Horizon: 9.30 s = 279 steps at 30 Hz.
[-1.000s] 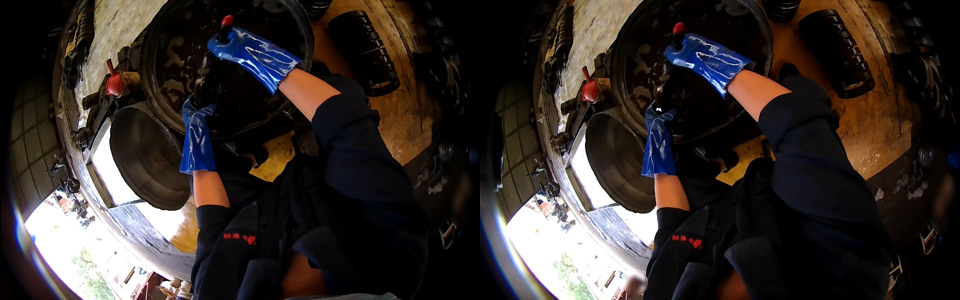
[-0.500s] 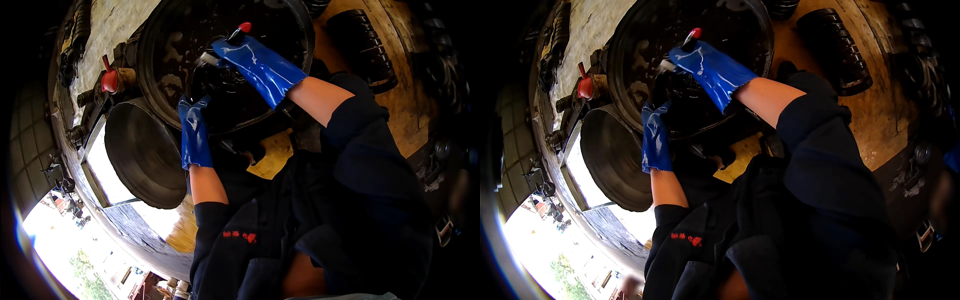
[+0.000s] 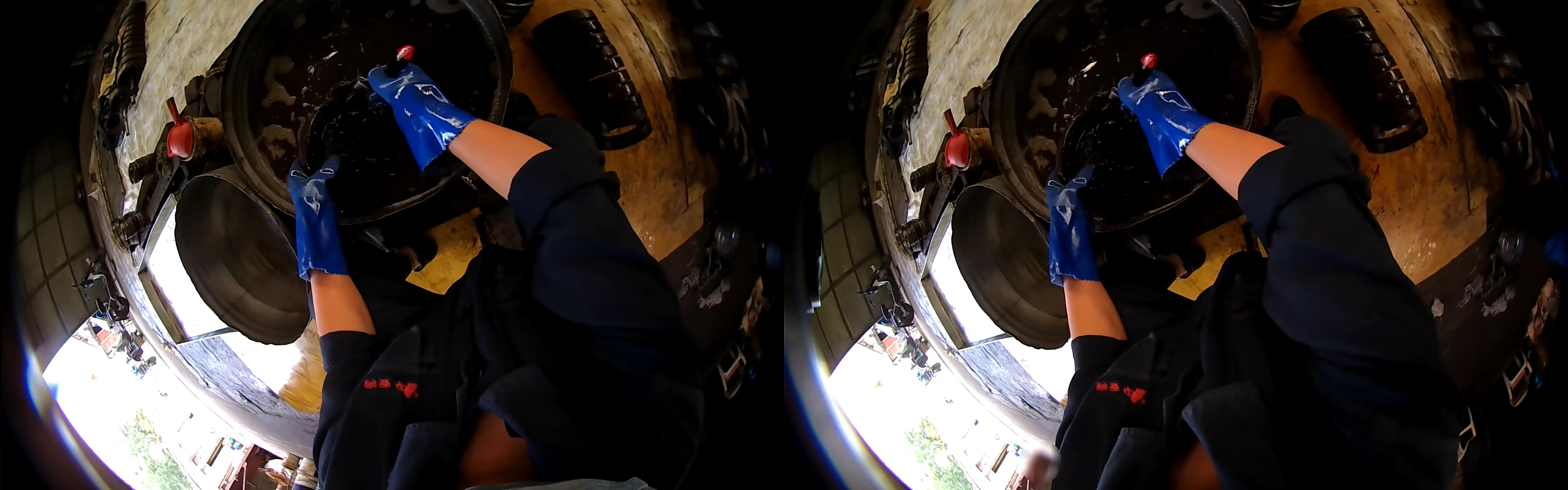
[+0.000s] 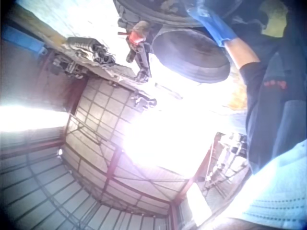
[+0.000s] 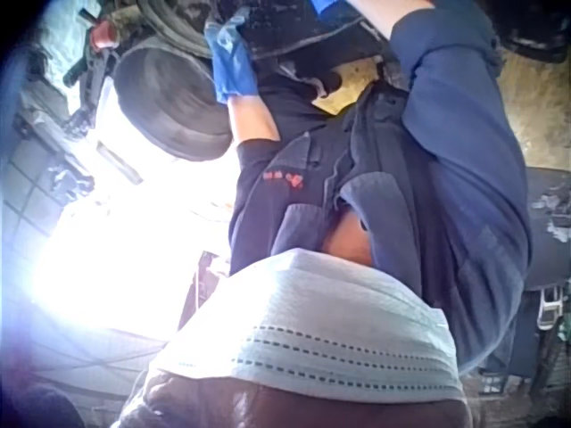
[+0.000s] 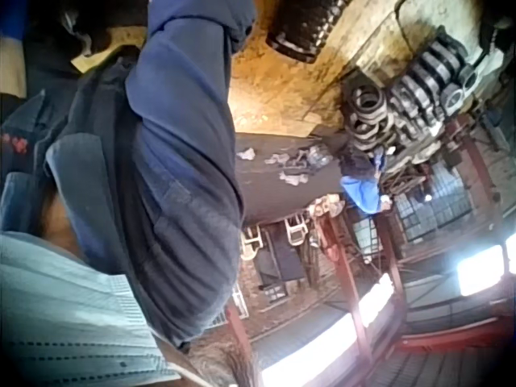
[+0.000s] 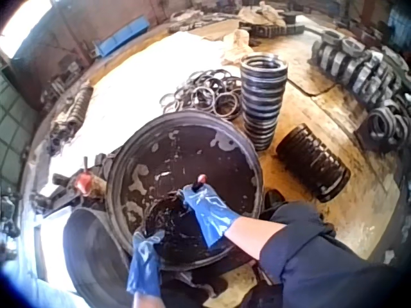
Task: The person scrubs a small, dark metal part with a red-handled brush inside a large black basin filled with liquid. The person repeatedly dips the part into the liquid and scrubs its surfaces. The person wears blue gloves and a dark blue shirt. The workspace appears to be a workshop with stacks of similar metal parts visible in the background.
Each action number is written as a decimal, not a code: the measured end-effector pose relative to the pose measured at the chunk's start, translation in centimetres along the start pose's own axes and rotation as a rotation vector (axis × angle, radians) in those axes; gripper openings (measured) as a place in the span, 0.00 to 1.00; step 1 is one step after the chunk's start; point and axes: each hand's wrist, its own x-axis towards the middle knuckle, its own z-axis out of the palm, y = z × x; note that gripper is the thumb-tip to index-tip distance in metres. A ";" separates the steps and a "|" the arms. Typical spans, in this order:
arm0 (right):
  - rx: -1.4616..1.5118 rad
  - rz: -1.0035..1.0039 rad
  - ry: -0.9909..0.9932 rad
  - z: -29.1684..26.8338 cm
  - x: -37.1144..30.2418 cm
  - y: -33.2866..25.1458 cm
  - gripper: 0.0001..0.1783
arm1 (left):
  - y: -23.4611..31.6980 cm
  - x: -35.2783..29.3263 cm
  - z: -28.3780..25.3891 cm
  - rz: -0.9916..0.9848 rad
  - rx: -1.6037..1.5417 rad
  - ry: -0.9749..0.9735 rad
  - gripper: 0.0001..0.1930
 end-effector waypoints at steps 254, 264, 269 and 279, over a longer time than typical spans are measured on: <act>0.004 -0.332 -0.089 2.5 -1.2 5.0 0.13 | 0.6 0.9 -2.8 -0.272 -0.365 -0.037 0.36; -0.352 -0.538 -0.360 6.3 0.5 1.4 0.13 | 1.0 0.0 -2.1 -0.310 -0.377 0.012 0.37; -0.142 -0.512 -0.643 6.8 -3.6 3.4 0.10 | 1.3 -0.7 -2.6 -0.316 -0.374 0.045 0.37; -0.992 -0.750 -0.849 4.1 -7.0 4.9 0.19 | 2.6 -0.9 -2.1 -0.333 -0.373 0.079 0.38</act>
